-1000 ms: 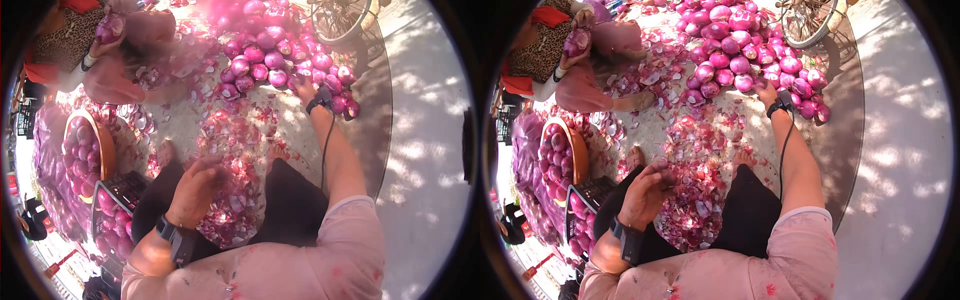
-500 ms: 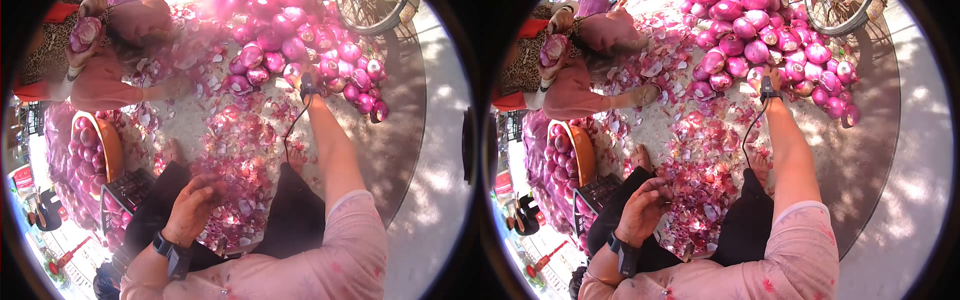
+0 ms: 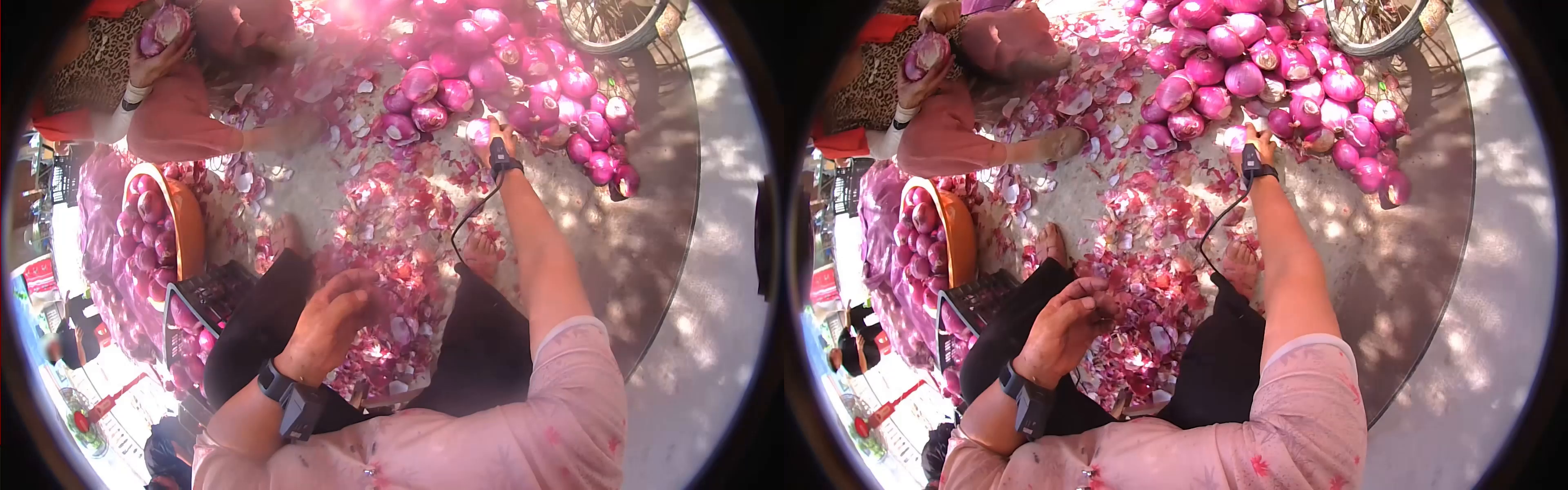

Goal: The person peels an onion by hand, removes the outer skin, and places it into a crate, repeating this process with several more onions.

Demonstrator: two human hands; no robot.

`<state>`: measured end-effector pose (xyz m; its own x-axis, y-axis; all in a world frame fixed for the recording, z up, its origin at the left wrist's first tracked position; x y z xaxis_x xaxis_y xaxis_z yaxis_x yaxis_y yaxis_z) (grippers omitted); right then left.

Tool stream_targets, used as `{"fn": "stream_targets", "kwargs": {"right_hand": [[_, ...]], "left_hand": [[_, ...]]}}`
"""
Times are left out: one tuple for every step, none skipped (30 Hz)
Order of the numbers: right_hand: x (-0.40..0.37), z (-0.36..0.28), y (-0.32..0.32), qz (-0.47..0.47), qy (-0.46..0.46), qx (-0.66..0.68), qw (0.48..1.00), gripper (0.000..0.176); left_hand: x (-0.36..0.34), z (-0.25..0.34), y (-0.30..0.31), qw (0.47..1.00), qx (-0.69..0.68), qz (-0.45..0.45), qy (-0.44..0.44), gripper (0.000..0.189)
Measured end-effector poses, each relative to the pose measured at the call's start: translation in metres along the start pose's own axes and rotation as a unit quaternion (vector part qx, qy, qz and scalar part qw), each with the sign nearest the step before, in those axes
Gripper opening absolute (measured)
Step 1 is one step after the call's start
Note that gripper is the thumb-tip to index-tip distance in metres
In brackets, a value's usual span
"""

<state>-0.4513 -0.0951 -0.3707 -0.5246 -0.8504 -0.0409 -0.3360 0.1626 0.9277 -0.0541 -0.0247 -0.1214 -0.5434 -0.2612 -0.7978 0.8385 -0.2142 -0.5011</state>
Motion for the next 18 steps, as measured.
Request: {"fn": "stream_targets", "kwargs": {"right_hand": [[-0.003, 0.007, -0.001, 0.007, -0.044, 0.069, 0.997, 0.073], [-0.003, 0.012, -0.006, -0.034, -0.065, 0.086, 0.994, 0.074], [-0.003, 0.021, -0.015, -0.076, -0.085, 0.102, 0.988, 0.074], [-0.005, 0.027, -0.024, -0.077, -0.084, 0.102, 0.988, 0.074], [-0.004, 0.022, -0.033, -0.047, -0.045, 0.229, 0.971, 0.077], [-0.006, 0.016, -0.038, -0.02, -0.006, 0.351, 0.936, 0.08], [-0.03, -0.038, 0.004, -0.068, 0.057, 0.423, 0.902, 0.086], [-0.049, -0.068, 0.026, -0.058, 0.065, 0.465, 0.881, 0.085], [-0.064, -0.094, 0.042, -0.05, 0.074, 0.508, 0.857, 0.083], [-0.079, -0.123, 0.06, -0.052, 0.123, 0.505, 0.853, 0.084], [-0.094, -0.153, 0.078, -0.055, 0.174, 0.503, 0.845, 0.085], [-0.111, -0.187, 0.099, -0.058, 0.223, 0.549, 0.804, 0.087], [-0.128, -0.218, 0.121, -0.061, 0.271, 0.592, 0.756, 0.089], [-0.144, -0.245, 0.138, -0.079, 0.324, 0.61, 0.719, 0.089], [-0.161, -0.269, 0.154, -0.096, 0.374, 0.626, 0.677, 0.089], [-0.178, -0.292, 0.17, -0.103, 0.416, 0.596, 0.679, 0.09], [-0.191, -0.31, 0.183, -0.105, 0.487, 0.568, 0.655, 0.092], [-0.199, -0.319, 0.185, -0.1, 0.512, 0.534, 0.665, 0.091]], "left_hand": [[-0.001, 0.002, -0.001, 1.0, 0.004, 0.002, -0.001, 0.029], [-0.001, 0.003, -0.001, 1.0, 0.008, 0.004, -0.001, 0.029], [-0.001, 0.003, -0.001, 1.0, 0.007, 0.004, -0.001, 0.029], [-0.002, 0.005, 0.0, 1.0, 0.007, 0.001, -0.006, 0.029], [-0.002, 0.007, 0.001, 1.0, 0.007, 0.0, -0.011, 0.03], [-0.002, 0.007, 0.003, 1.0, 0.003, 0.002, -0.01, 0.03], [-0.001, 0.008, 0.005, 1.0, 0.007, 0.003, -0.016, 0.034], [0.0, 0.009, 0.007, 1.0, 0.01, 0.007, -0.021, 0.039], [0.0, 0.01, 0.007, 1.0, 0.005, 0.013, -0.021, 0.039], [0.001, 0.013, 0.007, 0.999, -0.004, 0.032, -0.032, 0.046], [-0.001, 0.018, 0.009, 0.998, -0.013, 0.052, -0.045, 0.053], [0.001, 0.018, 0.015, 0.997, -0.009, 0.066, -0.051, 0.065], [0.001, 0.019, 0.017, 0.995, -0.015, 0.08, -0.056, 0.065], [0.001, 0.023, 0.013, 0.995, -0.015, 0.06, -0.076, 0.067], [0.0, 0.026, 0.008, 0.994, -0.016, 0.041, -0.096, 0.069], [-0.001, 0.029, 0.0, 0.994, -0.017, 0.011, -0.105, 0.069], [-0.003, 0.031, -0.009, 0.993, -0.017, -0.02, -0.114, 0.07], [0.0, 0.031, -0.004, 0.987, -0.078, -0.035, -0.136, 0.066]]}}
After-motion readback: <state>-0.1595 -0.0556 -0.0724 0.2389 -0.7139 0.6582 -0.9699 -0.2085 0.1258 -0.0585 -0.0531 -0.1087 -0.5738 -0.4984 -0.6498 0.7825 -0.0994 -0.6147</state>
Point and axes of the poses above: each hand's wrist, its own x-axis towards the middle knuckle, its own y-axis out of the back of the hand, z = x × y, the point moved 10 cm from there along x, towards the middle knuckle, and after that the axes turned 9 degrees about y, right-handed, at the moved point
